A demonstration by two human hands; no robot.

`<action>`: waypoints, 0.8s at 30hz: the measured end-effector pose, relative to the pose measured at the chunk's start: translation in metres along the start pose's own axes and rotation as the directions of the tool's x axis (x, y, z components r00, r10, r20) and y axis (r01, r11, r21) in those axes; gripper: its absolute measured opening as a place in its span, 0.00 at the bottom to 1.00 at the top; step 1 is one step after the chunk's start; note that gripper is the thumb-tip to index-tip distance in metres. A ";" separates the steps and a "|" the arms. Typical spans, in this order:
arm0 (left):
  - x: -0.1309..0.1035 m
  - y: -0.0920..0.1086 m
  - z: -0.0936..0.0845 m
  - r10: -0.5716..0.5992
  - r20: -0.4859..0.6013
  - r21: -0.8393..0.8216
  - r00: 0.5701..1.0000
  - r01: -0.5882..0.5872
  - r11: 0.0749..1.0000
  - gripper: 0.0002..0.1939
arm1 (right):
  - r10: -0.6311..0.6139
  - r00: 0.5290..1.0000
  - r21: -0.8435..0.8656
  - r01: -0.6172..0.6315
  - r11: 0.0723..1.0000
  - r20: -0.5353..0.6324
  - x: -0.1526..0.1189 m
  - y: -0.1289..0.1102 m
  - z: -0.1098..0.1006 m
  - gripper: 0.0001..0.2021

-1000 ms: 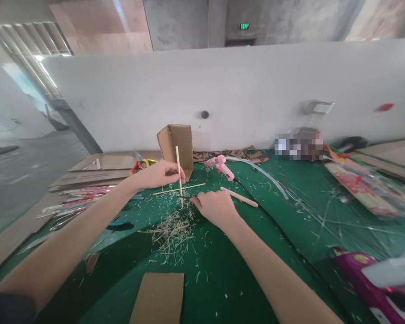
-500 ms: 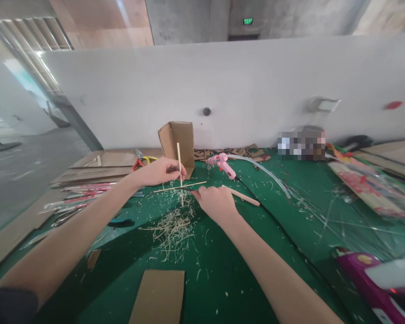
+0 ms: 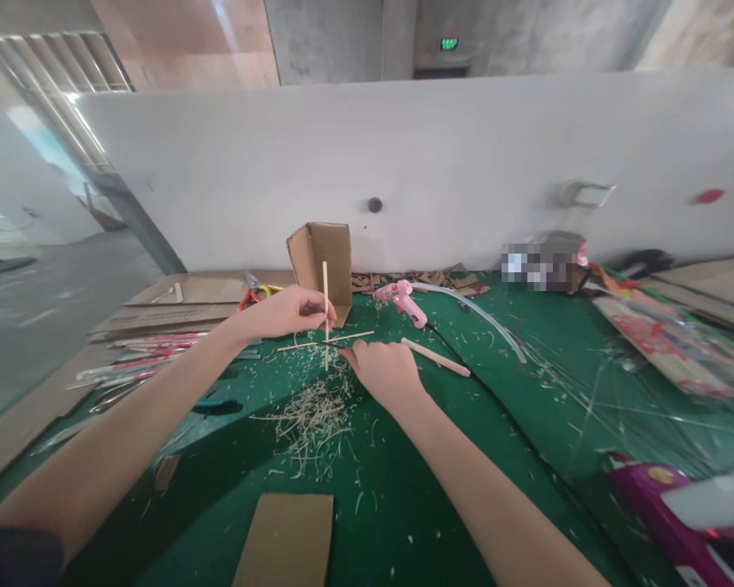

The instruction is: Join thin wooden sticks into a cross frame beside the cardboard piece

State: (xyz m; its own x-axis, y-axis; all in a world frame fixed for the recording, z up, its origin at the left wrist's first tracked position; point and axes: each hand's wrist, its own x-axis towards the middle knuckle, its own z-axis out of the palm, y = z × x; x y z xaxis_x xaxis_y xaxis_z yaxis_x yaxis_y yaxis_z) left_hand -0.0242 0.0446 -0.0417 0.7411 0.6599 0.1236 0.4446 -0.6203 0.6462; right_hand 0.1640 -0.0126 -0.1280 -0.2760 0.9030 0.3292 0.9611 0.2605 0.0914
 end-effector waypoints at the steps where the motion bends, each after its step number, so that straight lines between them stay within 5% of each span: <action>1: 0.000 -0.001 0.000 -0.004 0.000 -0.008 1.000 0.004 1.000 0.10 | -0.014 1.000 -0.010 0.014 1.000 0.028 0.000 0.000 0.000 0.27; 6: 0.000 -0.004 -0.001 0.003 0.017 -0.041 1.000 -0.002 0.999 0.09 | -0.117 0.978 -0.025 0.123 0.992 0.173 -0.003 0.002 0.005 0.26; 11: 0.002 -0.011 0.001 0.011 0.040 -0.099 0.999 -0.007 0.995 0.07 | -0.090 0.980 0.003 0.090 0.996 0.176 -0.004 0.006 0.010 0.29; 17: 0.004 -0.022 0.007 -0.034 0.082 -0.109 0.996 0.043 0.993 0.07 | -0.090 0.996 0.100 0.086 0.991 0.030 -0.009 0.012 0.011 0.26; 24: 0.002 -0.014 0.004 -0.047 0.047 0.083 0.998 0.043 0.996 0.14 | 0.045 0.980 0.301 0.017 0.954 -0.196 -0.013 0.021 0.010 0.22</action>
State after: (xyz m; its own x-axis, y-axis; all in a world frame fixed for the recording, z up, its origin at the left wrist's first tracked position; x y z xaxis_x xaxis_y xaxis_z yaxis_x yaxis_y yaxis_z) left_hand -0.0269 0.0528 -0.0535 0.7422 0.6677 0.0575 0.5162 -0.6243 0.5862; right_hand 0.1875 -0.0150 -0.1398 -0.2269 0.8293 0.5107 0.9110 0.3661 -0.1898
